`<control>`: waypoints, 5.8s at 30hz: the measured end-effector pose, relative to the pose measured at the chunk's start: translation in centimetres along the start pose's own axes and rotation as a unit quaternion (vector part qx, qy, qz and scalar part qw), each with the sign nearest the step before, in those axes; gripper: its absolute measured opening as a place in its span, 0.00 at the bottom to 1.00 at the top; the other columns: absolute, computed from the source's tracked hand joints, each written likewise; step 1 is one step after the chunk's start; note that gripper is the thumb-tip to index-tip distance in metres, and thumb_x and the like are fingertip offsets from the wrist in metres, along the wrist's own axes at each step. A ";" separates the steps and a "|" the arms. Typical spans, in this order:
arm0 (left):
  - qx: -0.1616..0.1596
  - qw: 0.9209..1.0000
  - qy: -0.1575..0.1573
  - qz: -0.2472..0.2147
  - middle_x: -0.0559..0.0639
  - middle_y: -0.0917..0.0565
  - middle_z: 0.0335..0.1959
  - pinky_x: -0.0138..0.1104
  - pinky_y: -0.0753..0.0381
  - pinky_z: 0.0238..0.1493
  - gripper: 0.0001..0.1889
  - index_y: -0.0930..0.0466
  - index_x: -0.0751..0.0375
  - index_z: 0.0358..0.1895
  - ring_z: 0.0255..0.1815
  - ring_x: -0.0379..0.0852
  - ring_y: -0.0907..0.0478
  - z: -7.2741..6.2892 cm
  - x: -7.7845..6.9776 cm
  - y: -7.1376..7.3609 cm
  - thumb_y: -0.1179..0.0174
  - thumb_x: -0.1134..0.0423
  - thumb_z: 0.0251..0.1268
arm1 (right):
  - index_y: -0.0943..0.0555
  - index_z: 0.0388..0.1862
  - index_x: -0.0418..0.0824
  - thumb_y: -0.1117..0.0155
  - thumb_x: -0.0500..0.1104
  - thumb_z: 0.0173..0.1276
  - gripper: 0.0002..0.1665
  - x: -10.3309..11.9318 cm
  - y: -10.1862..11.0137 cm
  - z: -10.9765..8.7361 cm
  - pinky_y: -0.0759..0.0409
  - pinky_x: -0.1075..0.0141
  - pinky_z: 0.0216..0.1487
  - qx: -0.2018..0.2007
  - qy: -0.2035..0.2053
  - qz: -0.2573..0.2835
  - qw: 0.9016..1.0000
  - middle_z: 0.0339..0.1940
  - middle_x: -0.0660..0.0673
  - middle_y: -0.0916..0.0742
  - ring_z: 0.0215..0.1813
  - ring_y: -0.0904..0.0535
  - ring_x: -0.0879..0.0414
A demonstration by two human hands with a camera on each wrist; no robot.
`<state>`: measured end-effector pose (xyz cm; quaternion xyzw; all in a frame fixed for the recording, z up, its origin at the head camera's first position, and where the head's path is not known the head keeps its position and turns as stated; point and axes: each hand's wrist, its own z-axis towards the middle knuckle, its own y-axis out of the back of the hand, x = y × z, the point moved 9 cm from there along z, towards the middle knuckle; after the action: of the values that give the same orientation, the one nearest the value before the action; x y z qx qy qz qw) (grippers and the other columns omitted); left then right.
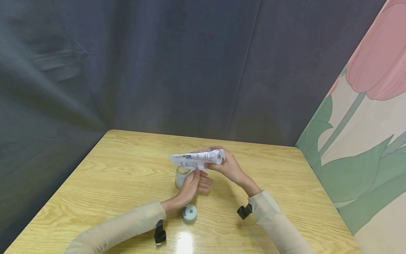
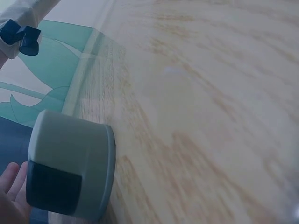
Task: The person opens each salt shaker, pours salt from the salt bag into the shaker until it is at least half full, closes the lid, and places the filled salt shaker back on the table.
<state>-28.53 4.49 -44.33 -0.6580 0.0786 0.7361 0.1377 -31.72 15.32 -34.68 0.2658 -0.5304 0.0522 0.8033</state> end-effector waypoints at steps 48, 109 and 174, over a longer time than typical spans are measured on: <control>0.005 1.000 -0.004 -0.017 0.74 0.19 0.45 0.55 0.14 0.47 0.21 0.40 0.71 0.57 0.45 0.72 0.19 0.1 -1.1 -0.6 0.78 0.57 0.85 | 0.24 0.63 0.39 0.30 0.33 0.66 0.27 -0.3 -0.2 0.3 0.14 0.60 0.49 0.000 0.006 0.004 1.000 0.58 0.41 0.17 0.54 0.17 0.50; -0.010 1.000 0.001 -0.011 0.69 0.17 0.44 0.46 0.12 0.44 0.25 0.40 0.68 0.58 0.44 0.67 0.16 0.6 0.1 -0.2 0.77 0.49 0.84 | 0.23 0.62 0.39 0.29 0.33 0.64 0.27 0.0 -0.4 0.8 0.14 0.60 0.50 -0.014 0.004 -0.013 1.000 0.57 0.43 0.16 0.54 0.17 0.50; -0.007 1.000 0.008 -0.025 0.72 0.19 0.45 0.53 0.14 0.46 0.22 0.41 0.69 0.59 0.46 0.72 0.19 0.6 0.3 -0.1 0.78 0.54 0.85 | 0.24 0.64 0.39 0.29 0.32 0.65 0.28 -0.2 -0.7 1.0 0.15 0.60 0.51 -0.015 0.003 -0.012 1.000 0.58 0.42 0.16 0.55 0.18 0.50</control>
<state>-29.12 4.81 -44.58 -0.6664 0.0585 0.7278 0.1510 -32.36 14.33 -34.80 0.2597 -0.5253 0.0348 0.8096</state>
